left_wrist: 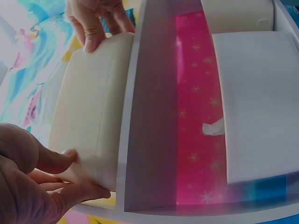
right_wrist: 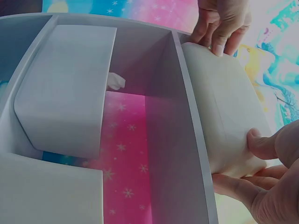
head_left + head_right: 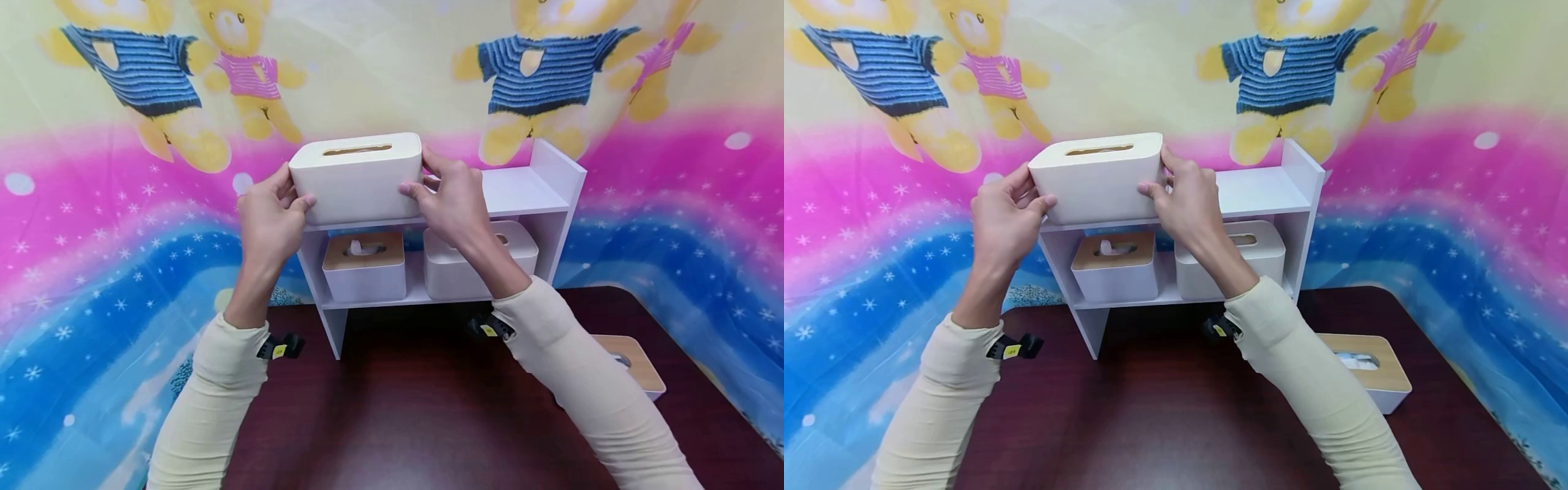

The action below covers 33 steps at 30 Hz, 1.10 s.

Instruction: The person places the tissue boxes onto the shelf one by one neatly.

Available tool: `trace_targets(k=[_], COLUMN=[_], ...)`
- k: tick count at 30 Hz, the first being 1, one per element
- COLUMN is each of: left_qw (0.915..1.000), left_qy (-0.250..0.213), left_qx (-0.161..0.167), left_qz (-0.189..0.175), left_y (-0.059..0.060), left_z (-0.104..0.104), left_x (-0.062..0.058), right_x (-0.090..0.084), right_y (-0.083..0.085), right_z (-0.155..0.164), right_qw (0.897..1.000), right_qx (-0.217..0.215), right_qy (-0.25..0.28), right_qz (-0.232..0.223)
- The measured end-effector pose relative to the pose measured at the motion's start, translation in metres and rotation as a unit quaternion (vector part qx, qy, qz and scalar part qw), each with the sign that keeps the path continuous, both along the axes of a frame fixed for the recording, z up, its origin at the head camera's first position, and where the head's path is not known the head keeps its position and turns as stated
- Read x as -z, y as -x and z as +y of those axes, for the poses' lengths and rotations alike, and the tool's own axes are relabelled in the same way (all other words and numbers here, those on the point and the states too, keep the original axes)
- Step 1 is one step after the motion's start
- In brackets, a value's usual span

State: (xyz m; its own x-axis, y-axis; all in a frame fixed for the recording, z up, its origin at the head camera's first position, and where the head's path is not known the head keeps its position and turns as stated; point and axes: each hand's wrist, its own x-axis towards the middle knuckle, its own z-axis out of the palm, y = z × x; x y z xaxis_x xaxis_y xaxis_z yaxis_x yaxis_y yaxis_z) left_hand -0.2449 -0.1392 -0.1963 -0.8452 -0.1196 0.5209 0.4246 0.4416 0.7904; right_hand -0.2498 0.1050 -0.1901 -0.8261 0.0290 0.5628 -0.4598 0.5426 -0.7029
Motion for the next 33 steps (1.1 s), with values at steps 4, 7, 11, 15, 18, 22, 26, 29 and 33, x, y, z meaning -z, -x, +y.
trace_targets(k=[4,7,11,15,18,22,26,29,33], left_qw=[0.9998,0.9995,0.9990,0.9978,0.9972,0.9975,0.9977,0.9980,0.9984], left_qy=[0.004,0.006,0.014,0.030,0.044,0.045,0.030,0.022,0.018], left_qx=[-0.007,-0.011,-0.028,-0.046,-0.049,-0.053,-0.057,-0.047,-0.030], left_qz=[0.019,0.029,0.032,0.038,0.037,0.016,0.019,0.036,0.044], left_y=[0.001,0.002,0.002,0.001,-0.003,-0.016,-0.036,-0.052,-0.070], left_z=[0.003,0.004,0.006,0.007,0.007,0.005,0.002,0.000,-0.001], left_x=[0.002,0.004,0.006,0.007,0.008,0.012,0.022,0.032,0.048], right_x=[0.001,0.001,0.002,0.001,0.001,0.009,0.024,0.036,0.054], right_y=[0.001,0.002,0.002,0.000,-0.003,-0.016,-0.038,-0.056,-0.079], right_z=[-0.001,-0.001,-0.002,-0.004,-0.005,0.000,0.011,0.019,0.027], right_qw=[1.000,1.000,0.999,0.999,0.998,0.998,0.999,0.997,0.996], right_qx=[0.012,0.018,0.018,0.022,0.032,0.027,0.015,0.020,0.019], right_qy=[-0.009,-0.016,-0.020,-0.032,-0.057,-0.053,-0.033,-0.043,-0.047], right_qz=[0.009,0.013,0.021,0.019,-0.003,-0.021,0.019,0.055,0.073])
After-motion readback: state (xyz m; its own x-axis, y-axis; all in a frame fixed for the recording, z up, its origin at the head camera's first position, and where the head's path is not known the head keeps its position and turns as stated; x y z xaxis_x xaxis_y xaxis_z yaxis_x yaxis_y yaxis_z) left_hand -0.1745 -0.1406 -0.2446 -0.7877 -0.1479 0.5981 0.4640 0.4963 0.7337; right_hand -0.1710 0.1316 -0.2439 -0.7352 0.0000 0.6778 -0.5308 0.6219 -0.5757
